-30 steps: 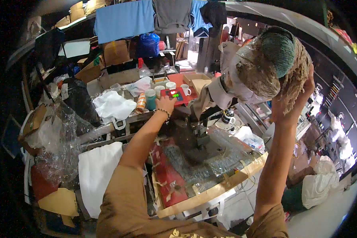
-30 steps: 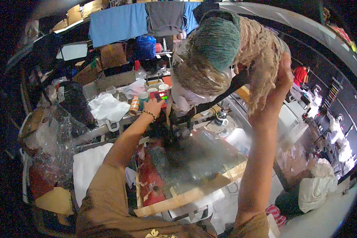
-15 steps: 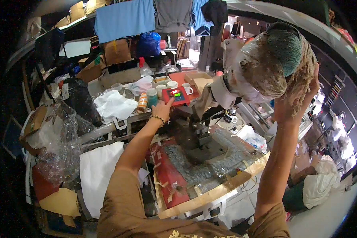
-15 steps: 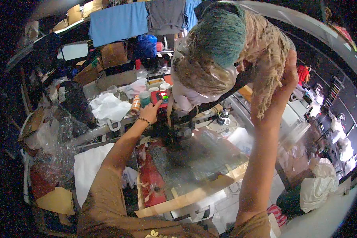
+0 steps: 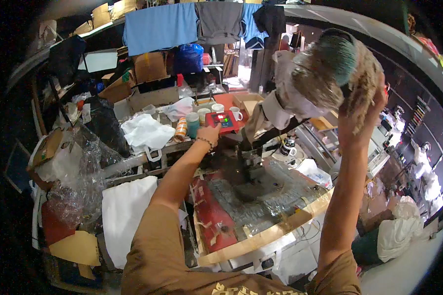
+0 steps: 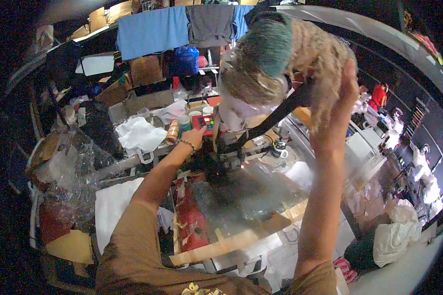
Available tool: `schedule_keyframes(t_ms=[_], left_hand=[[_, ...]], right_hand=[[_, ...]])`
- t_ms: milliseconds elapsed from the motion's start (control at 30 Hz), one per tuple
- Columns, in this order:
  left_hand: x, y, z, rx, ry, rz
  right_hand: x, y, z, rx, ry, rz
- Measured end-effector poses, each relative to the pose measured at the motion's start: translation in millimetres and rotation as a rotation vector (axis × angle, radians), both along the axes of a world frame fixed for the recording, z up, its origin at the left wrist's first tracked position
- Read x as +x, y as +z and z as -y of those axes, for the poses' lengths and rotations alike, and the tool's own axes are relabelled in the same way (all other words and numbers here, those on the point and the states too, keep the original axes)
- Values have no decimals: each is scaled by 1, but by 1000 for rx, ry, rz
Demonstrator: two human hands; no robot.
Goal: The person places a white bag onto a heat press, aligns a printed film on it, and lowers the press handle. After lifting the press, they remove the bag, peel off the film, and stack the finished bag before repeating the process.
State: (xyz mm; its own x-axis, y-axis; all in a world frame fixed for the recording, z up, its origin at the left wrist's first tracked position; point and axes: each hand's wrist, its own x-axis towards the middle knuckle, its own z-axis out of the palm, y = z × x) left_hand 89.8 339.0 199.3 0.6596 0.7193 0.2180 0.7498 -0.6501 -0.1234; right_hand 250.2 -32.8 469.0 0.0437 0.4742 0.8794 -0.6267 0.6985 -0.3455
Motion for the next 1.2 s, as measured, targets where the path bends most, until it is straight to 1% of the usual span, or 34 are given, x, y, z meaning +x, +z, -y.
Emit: schedule_keyframes(t_ms=[33,67,100,133,167,233,267,333,367,433,467,500,533,567,600,633,667,700,733,767,800,833,867,900,967,1033,1067,1100,1200], left_hand=[[-11,5,6,-103,-29,26],[-22,6,12,-209,-60,46],[-30,8,18,-204,-62,42],[-38,9,22,-224,-58,20],[-44,10,25,-243,-56,0],[-50,9,26,-261,-65,37],[-50,13,26,-256,-55,18],[-45,16,21,-251,-48,2],[-36,14,15,-229,-44,2],[-18,9,-3,-208,-49,-1],[-7,7,-12,-218,-3,-15],[3,3,-18,-230,42,-29],[-3,21,-1,-267,26,-6],[2,21,-3,-273,19,-14],[4,22,-7,-301,23,7],[2,20,-11,-328,33,33],[2,12,-23,-387,-14,91],[1,4,-35,-385,-15,89],[-4,2,-37,-409,-77,81],[-7,3,-40,-427,-139,74],[-11,1,-39,-413,-141,78],[-19,11,-13,-386,-62,75],[-18,19,2,-363,12,74],[-13,22,2,-360,-2,80],[-9,18,5,-265,21,46],[-12,16,4,-260,31,17],[-17,17,5,-257,13,33],[-21,16,5,-250,-7,49],[-18,8,-8,-241,-27,29]], right_hand=[[-5,8,-2,7,-3,4],[-14,16,-8,-28,-344,30],[-19,21,-11,-64,-684,53],[-21,17,-17,154,-1330,547],[-21,18,-20,83,-1433,579],[-31,28,-28,-94,-1032,221],[-33,28,-30,-88,-1031,225],[-36,26,-32,12,-1129,246],[-37,26,-30,12,-1132,248],[-34,27,-24,-129,-997,88],[-32,21,-20,-110,-1156,246],[-31,17,-15,-115,-1165,248],[-40,18,-10,-175,-1087,147],[-49,19,-6,-234,-1006,42],[-56,20,-4,-164,-977,45],[-53,17,-5,-174,-975,43],[-43,17,-7,-107,-1136,237],[-31,17,-10,-36,-1293,435],[-31,22,-17,-114,-965,140],[-33,25,-14,-107,-964,137],[-35,31,-13,-225,-936,154],[-45,41,-12,-336,-911,175],[-53,37,-15,-214,-1033,184],[-35,27,-18,27,-1142,400],[-52,34,-10,-300,-991,185],[-44,33,-12,-194,-971,235],[-50,32,-8,-290,-998,170],[-47,30,-9,-217,-992,191],[-43,28,-8,-221,-996,209]])
